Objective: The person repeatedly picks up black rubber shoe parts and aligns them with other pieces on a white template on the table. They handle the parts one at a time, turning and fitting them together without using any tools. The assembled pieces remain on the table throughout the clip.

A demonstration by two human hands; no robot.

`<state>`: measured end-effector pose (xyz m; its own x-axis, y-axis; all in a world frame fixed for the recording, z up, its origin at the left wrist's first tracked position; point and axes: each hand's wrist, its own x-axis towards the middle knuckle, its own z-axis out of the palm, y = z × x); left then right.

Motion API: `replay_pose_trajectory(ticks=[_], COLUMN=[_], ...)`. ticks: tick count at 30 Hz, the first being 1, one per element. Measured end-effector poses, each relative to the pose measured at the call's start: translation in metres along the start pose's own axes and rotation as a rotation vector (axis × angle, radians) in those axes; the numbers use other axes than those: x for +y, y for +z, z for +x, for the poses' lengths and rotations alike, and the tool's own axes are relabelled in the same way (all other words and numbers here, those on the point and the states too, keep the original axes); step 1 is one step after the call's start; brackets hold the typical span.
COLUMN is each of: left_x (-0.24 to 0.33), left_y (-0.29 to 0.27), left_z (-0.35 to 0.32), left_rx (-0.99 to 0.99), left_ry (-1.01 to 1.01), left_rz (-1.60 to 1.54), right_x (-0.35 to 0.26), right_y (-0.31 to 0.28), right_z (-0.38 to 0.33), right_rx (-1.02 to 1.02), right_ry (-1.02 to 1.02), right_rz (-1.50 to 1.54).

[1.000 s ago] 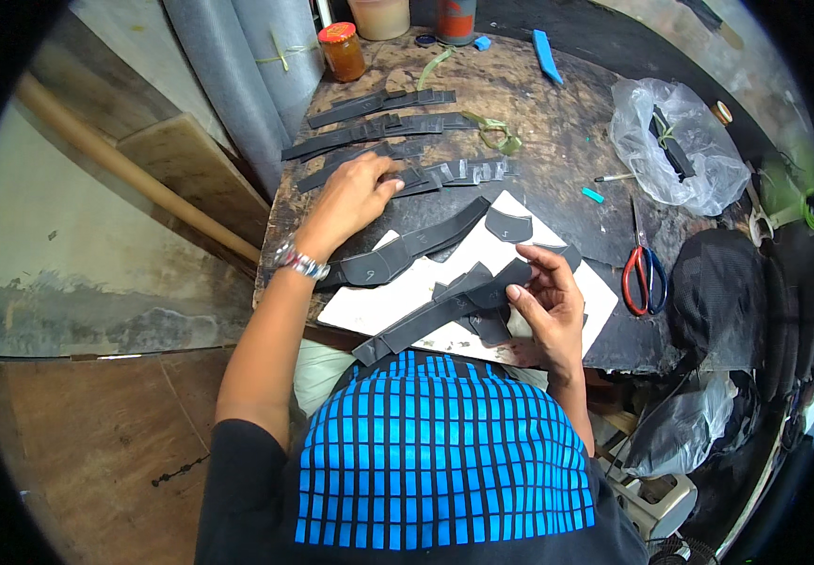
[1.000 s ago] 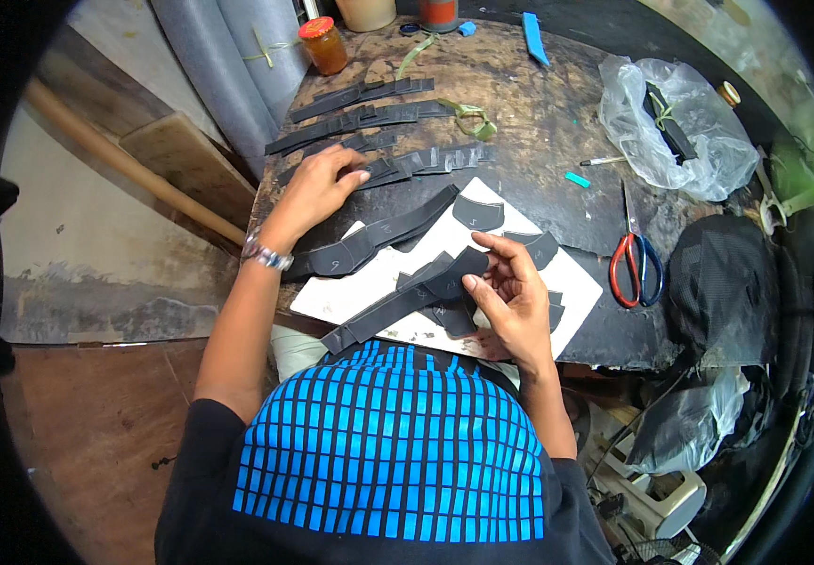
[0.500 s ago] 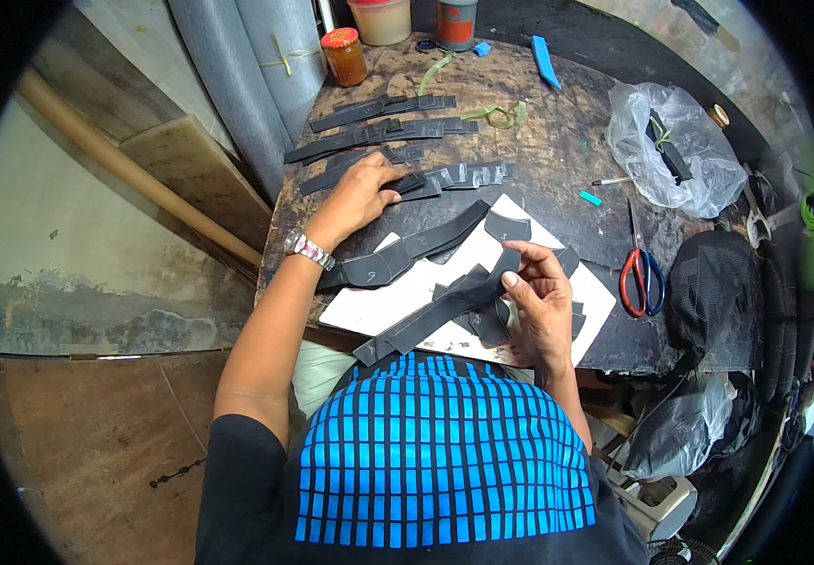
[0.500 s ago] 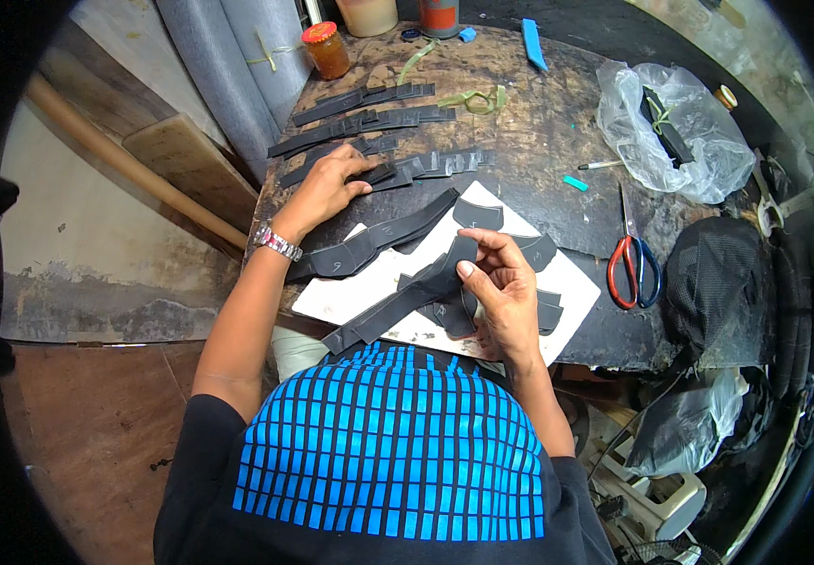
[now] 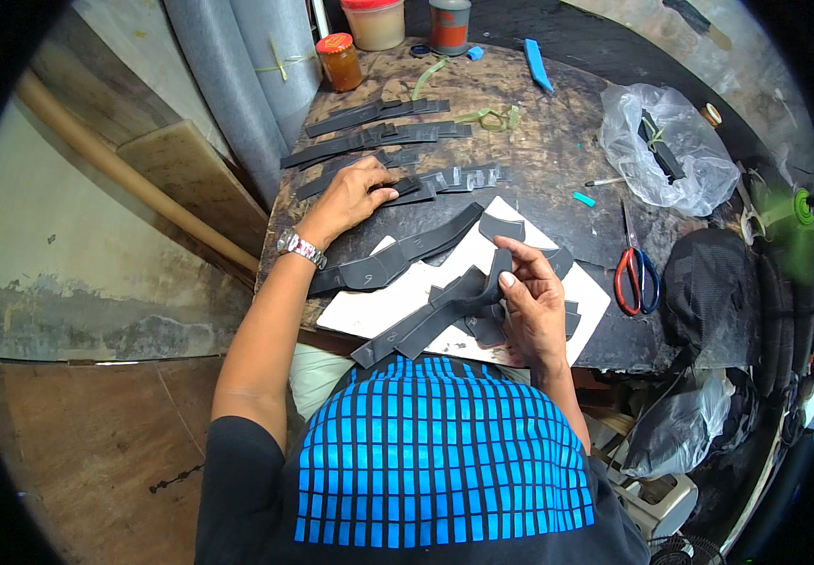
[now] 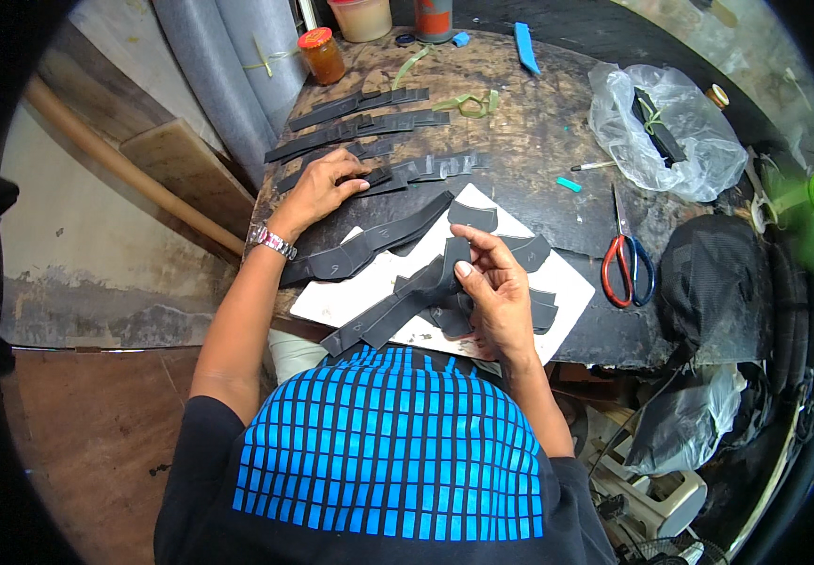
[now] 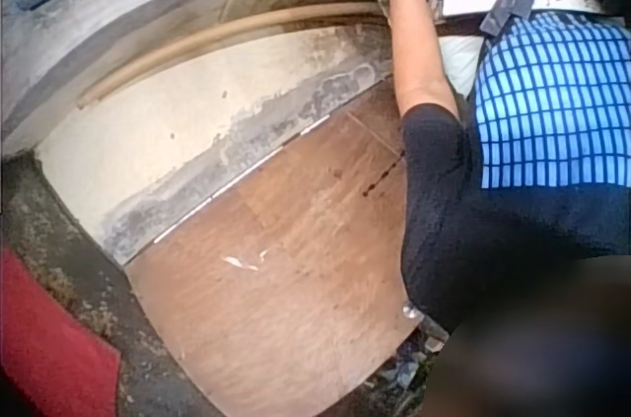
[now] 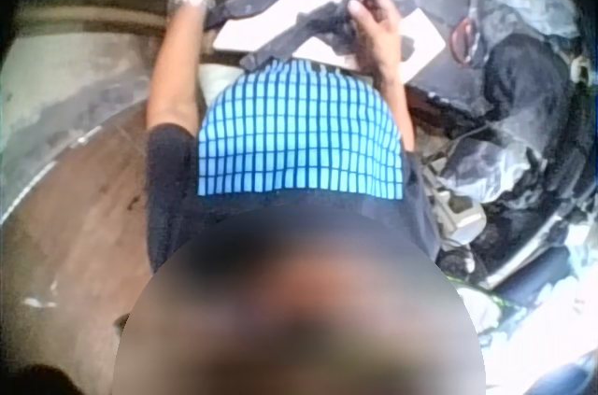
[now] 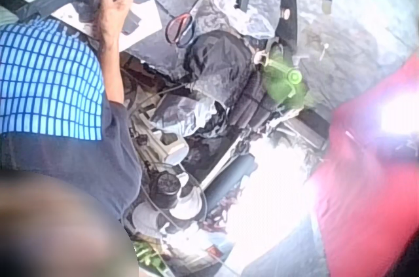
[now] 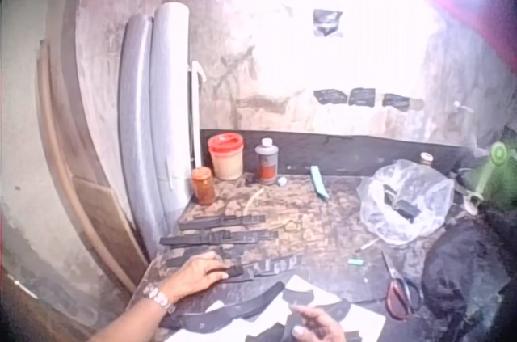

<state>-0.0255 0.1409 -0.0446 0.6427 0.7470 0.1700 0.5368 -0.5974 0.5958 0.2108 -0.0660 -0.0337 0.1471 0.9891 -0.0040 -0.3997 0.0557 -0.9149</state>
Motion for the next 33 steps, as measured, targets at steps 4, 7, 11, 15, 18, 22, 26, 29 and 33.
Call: replay_pose_trajectory(ticks=[4, 7, 11, 15, 18, 22, 26, 29, 33], left_x=[0.001, -0.002, -0.002, 0.002, 0.007, 0.010, 0.010, 0.011, 0.011], left_y=[0.003, 0.004, 0.005, 0.005, 0.006, 0.006, 0.005, 0.004, 0.005], left_z=[0.000, 0.000, -0.001, -0.003, -0.004, -0.004, -0.004, -0.005, -0.008], left_rx=[0.044, 0.028, 0.075, 0.057, 0.049, 0.047, 0.034, 0.047, 0.090], left_ry=[0.040, 0.017, 0.085, 0.040, -0.009, -0.040, -0.082, -0.067, -0.019], left_rz=[0.043, 0.040, 0.034, 0.035, 0.061, 0.046, -0.020, -0.034, -0.058], right_x=[0.001, 0.001, 0.002, 0.004, 0.006, 0.008, 0.006, 0.005, 0.004], right_y=[0.001, 0.001, 0.000, -0.001, -0.002, -0.001, -0.001, -0.001, 0.000], right_z=[-0.001, -0.001, -0.001, -0.001, 0.000, 0.000, 0.000, -0.001, -0.001], right_rx=[0.002, 0.020, 0.053, 0.122, 0.156, 0.170, 0.167, 0.166, 0.161], right_ry=[-0.018, -0.045, -0.080, -0.041, -0.052, -0.094, -0.111, -0.095, -0.089], right_rz=[-0.008, -0.040, -0.063, -0.039, -0.070, -0.073, -0.097, -0.084, -0.085])
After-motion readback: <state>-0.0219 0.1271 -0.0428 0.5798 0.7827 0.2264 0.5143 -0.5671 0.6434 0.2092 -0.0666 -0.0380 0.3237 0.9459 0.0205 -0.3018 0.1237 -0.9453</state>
